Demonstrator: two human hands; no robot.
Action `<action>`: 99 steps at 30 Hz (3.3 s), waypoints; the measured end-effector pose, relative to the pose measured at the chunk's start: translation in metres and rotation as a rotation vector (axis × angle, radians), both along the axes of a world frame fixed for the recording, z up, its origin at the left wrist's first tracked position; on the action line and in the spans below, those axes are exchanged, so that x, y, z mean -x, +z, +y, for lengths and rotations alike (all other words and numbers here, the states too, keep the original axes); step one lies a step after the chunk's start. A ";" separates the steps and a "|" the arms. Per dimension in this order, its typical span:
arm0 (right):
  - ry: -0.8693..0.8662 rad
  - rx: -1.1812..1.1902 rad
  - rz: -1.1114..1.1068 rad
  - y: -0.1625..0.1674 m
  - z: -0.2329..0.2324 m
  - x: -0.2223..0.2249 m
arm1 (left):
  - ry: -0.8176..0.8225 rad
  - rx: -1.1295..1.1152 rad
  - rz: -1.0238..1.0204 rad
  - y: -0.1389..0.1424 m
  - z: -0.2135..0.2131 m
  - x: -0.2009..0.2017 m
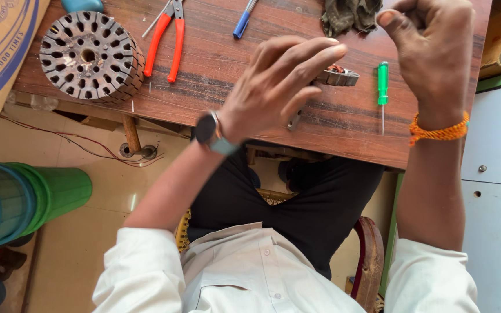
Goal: The person winds copper wire into the slots of a motor stator by hand, rotating the stator and feeding the wire through each slot in sequence. The person occasionally adjusts the stator's position and continues winding until the visible slots are filled.
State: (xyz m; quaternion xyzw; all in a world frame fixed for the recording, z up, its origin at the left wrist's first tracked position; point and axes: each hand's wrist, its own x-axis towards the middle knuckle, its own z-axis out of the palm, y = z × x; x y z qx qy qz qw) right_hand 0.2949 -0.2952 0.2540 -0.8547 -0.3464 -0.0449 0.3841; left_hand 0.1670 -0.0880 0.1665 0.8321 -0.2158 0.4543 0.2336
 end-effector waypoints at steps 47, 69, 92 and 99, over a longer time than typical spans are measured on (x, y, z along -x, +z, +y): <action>0.169 0.096 -0.275 -0.005 0.008 0.065 | -0.186 0.461 0.385 -0.038 -0.004 0.016; 0.216 0.196 -0.250 -0.023 0.043 -0.010 | -0.661 1.758 0.756 -0.054 -0.036 0.004; -0.025 0.100 -0.228 0.015 -0.014 0.007 | -0.283 -0.037 0.276 -0.002 0.025 -0.021; 0.061 0.039 0.098 0.034 -0.015 0.054 | -0.304 0.018 0.362 -0.005 0.027 -0.021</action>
